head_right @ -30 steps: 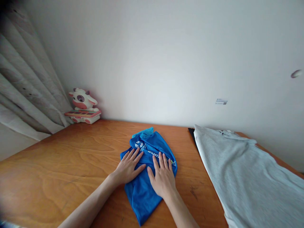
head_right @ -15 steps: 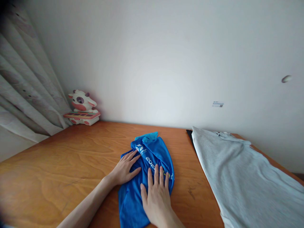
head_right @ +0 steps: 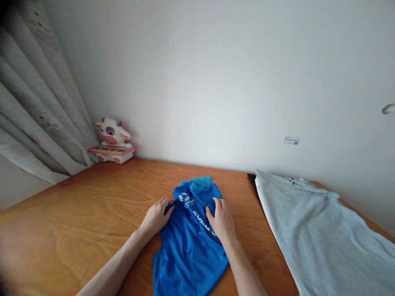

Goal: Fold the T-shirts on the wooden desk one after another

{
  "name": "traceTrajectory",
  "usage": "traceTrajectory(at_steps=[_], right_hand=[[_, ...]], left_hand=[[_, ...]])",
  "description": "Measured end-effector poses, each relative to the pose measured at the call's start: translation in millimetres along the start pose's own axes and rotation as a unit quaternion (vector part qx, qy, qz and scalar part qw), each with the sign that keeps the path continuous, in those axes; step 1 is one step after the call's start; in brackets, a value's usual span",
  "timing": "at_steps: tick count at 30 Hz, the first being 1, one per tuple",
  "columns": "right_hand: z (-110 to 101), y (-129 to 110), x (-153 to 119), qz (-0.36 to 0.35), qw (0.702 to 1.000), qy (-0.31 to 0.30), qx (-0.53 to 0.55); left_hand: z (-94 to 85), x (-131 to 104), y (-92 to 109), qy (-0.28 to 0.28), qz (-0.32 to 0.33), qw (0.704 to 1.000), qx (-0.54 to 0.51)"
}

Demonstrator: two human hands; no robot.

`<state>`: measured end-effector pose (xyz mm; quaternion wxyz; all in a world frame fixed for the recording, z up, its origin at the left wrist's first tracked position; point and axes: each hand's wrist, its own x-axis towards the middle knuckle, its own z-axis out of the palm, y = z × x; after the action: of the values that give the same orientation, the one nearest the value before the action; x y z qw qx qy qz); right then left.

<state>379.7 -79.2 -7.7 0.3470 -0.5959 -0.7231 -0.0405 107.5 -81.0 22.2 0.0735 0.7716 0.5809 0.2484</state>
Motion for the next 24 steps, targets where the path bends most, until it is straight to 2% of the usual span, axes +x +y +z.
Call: traceTrajectory(at_steps=[3,6,9,12,15,17,18,20,22,24], right_hand=[[2,3,-6,0.021,0.999,-0.037,0.014],[-6,4,-7,0.043,0.997,-0.030,0.060],[-12,14,-5,0.090,0.988,0.067,0.109],[-18,31,-1,0.147,0.968,0.164,0.119],[-29,43,0,0.177,0.955,0.215,0.102],[-38,45,0,0.167,0.956,0.218,0.098],[-42,44,0,0.155,0.964,0.199,0.088],[-49,38,-1,0.127,0.981,0.138,0.042],[-53,31,-1,0.081,0.993,0.080,-0.011],[-52,23,-1,0.012,0.998,0.051,-0.019]], left_hand=[[-1.3,1,2,0.039,0.046,0.996,-0.072],[-6.1,2,6,0.135,0.067,0.978,-0.146],[-15.2,4,4,0.241,0.020,0.952,-0.186],[-23.9,6,-6,0.315,-0.059,0.913,-0.251],[-27.8,8,-17,0.345,-0.142,0.860,-0.349],[-27.4,9,-20,0.339,-0.170,0.848,-0.370],[-26.7,8,-19,0.327,-0.169,0.859,-0.356],[-24.6,5,-15,0.288,-0.131,0.910,-0.268],[-22.8,1,-7,0.246,-0.053,0.960,-0.123],[-21.6,-4,3,0.209,0.030,0.977,-0.007]])
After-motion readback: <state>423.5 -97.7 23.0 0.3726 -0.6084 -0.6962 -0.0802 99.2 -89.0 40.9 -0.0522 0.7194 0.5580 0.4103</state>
